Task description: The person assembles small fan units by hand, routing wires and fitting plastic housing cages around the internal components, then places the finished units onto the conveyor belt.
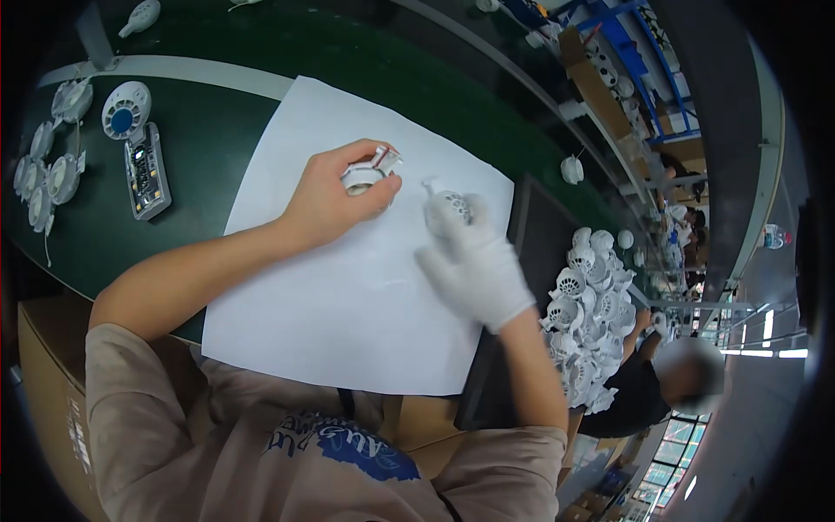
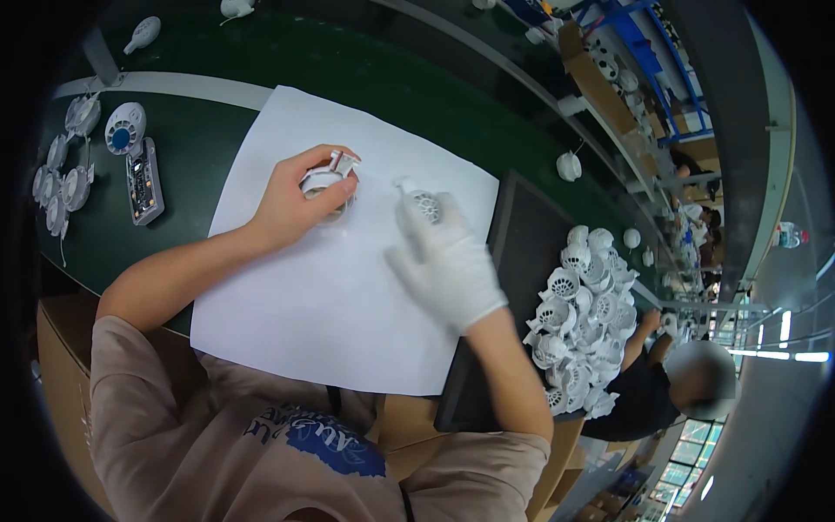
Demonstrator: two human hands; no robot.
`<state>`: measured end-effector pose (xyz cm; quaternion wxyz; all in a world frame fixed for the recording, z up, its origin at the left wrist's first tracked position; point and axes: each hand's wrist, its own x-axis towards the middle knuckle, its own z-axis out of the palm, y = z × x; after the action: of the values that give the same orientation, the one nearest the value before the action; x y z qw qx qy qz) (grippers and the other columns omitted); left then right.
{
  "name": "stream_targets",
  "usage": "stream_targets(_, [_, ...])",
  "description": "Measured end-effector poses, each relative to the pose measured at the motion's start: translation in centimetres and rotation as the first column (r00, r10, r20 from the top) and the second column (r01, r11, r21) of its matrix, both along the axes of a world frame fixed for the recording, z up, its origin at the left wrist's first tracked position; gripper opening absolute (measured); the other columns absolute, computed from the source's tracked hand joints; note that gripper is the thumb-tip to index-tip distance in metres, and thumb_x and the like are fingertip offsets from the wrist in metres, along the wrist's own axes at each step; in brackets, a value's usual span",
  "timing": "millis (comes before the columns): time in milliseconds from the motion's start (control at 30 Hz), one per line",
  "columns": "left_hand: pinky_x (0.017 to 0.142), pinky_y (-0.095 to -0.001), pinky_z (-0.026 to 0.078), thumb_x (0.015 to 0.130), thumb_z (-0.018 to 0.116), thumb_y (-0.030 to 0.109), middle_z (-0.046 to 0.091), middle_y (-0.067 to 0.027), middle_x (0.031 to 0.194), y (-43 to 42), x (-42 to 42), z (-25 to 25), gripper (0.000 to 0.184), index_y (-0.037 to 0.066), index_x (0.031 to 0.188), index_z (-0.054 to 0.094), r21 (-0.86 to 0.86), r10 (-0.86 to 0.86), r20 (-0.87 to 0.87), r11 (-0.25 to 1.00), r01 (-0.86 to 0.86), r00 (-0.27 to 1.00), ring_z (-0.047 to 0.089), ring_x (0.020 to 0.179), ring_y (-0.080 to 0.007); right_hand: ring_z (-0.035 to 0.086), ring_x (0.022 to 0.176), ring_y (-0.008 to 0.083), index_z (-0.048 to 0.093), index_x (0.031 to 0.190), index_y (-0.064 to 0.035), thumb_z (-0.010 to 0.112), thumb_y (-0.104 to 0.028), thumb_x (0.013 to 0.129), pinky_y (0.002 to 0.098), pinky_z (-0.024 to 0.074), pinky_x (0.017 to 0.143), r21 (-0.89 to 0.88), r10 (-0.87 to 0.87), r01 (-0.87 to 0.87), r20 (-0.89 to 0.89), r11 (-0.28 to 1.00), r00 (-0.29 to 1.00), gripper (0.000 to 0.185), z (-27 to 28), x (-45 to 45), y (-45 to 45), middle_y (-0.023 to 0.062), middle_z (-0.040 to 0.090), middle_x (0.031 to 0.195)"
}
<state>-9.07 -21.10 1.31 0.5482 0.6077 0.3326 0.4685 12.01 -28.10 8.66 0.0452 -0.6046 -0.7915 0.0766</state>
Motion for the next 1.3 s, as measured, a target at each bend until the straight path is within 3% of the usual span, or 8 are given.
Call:
stream_targets(167, [0.074, -0.0278, 0.049, 0.089, 0.069, 0.026, 0.067, -0.0055, 0.088, 1.0, -0.1, -0.4, 0.03, 0.0, 0.105, 0.064, 0.021, 0.136, 0.008, 0.991, -0.136, 0.991, 0.06, 0.08, -0.0127, 0.063, 0.098, 0.0415, 0.06, 0.122, -0.0105, 0.065, -0.02, 0.084, 0.0465, 0.0521, 0.084, 0.02, 0.178, -0.177, -0.14, 0.984, 0.974, 0.039, -2.5, -2.1, 3.0, 0.0256, 0.058, 0.11])
stream_targets(300, [0.078, -0.0264, 0.047, 0.091, 0.066, 0.026, 0.066, -0.0062, 0.091, 1.5, -0.5, -0.2, 0.029, 0.0, 0.104, 0.064, -0.031, 0.14, 0.055, 0.99, -0.138, 0.989, 0.058, 0.085, -0.0119, 0.063, 0.094, 0.0411, 0.061, 0.12, -0.0118, 0.067, -0.022, 0.082, 0.0451, 0.0523, 0.084, -0.13, -0.17, 0.169, 0.001, 0.977, 0.985, 0.039, -1.5, -5.0, 4.0, 0.0243, 0.057, 0.111])
stream_targets(400, [0.083, -0.0264, 0.046, 0.095, 0.061, 0.027, 0.065, -0.0064, 0.095, 1.8, -0.1, -0.7, 0.029, 0.0, 0.105, 0.063, -0.073, 0.163, 0.103, 0.985, -0.156, 0.981, 0.057, 0.091, -0.0118, 0.063, 0.089, 0.0405, 0.061, 0.118, -0.0128, 0.075, -0.022, 0.076, 0.0431, 0.0533, 0.081, 0.002, 0.074, -0.076, -0.238, 0.997, 0.968, 0.045, -3.1, -4.4, 3.1, 0.0223, 0.055, 0.112])
stream_targets(533, [0.088, -0.0274, 0.044, 0.102, 0.046, 0.032, 0.064, -0.0068, 0.101, 1.7, 0.0, -0.5, 0.036, 0.0, 0.112, 0.061, -0.153, 0.078, 0.195, 0.987, -0.048, 0.978, 0.057, 0.096, -0.0132, 0.063, 0.09, 0.0364, 0.063, 0.115, -0.0149, 0.081, -0.019, 0.07, 0.0414, 0.0542, 0.079, 0.294, 0.219, -0.042, -0.604, 0.955, 0.766, 0.049, -2.5, -2.8, 4.2, 0.019, 0.052, 0.115])
stream_targets(833, [0.091, -0.0284, 0.044, 0.106, 0.024, 0.038, 0.062, -0.0076, 0.107, -1.3, 1.2, -0.3, 0.05, 0.001, 0.12, 0.056, -0.151, 0.001, 0.24, 0.988, 0.036, 0.971, 0.057, 0.099, -0.0149, 0.062, 0.094, 0.0314, 0.061, 0.118, -0.0171, 0.084, -0.017, 0.066, 0.0392, 0.0535, 0.079, 0.365, 0.197, -0.046, -0.39, 0.93, 0.899, 0.057, -3.4, -5.7, 2.0, 0.016, 0.049, 0.117])
stream_targets(967, [0.092, -0.0298, 0.045, 0.106, 0.028, 0.036, 0.063, -0.008, 0.106, -0.7, 0.7, -0.4, 0.047, 0.001, 0.122, 0.055, -0.058, -0.002, 0.165, 0.998, 0.011, 0.986, 0.058, 0.099, -0.0152, 0.064, 0.089, 0.0316, 0.062, 0.118, -0.0138, 0.081, -0.016, 0.071, 0.038, 0.0529, 0.074, 0.39, 0.214, -0.085, -0.299, 0.917, 0.93, 0.051, -3.7, -5.8, 2.5, 0.0159, 0.052, 0.117])
stream_targets(1067, [0.091, -0.0313, 0.046, 0.105, 0.034, 0.033, 0.066, -0.0106, 0.105, 1.1, -0.2, -0.3, 0.043, 0.001, 0.124, 0.055, 0.189, -0.047, -0.04, 0.981, 0.054, 0.998, 0.061, 0.099, -0.0185, 0.064, 0.08, 0.0313, 0.064, 0.109, -0.0073, 0.076, -0.017, 0.077, 0.0383, 0.0517, 0.07, 0.24, 0.071, 0.13, -0.68, 0.962, 0.729, 0.035, -3.8, -4.8, 3.0, 0.0161, 0.06, 0.103])
stream_targets(1300, [0.081, -0.0321, 0.051, 0.102, 0.043, 0.027, 0.068, -0.0157, 0.099, 1.2, -0.4, -0.6, 0.037, -0.002, 0.103, 0.065, 0.473, 0.105, -0.157, 0.881, -0.019, 0.982, 0.066, 0.093, -0.0279, 0.061, 0.068, 0.03, 0.064, 0.09, -0.0021, 0.07, -0.019, 0.083, 0.0355, 0.0487, 0.064, 0.166, 0.127, -0.062, -0.42, 0.984, 0.899, 0.019, -3.2, -3.4, 3.6, 0.0148, 0.062, 0.075])
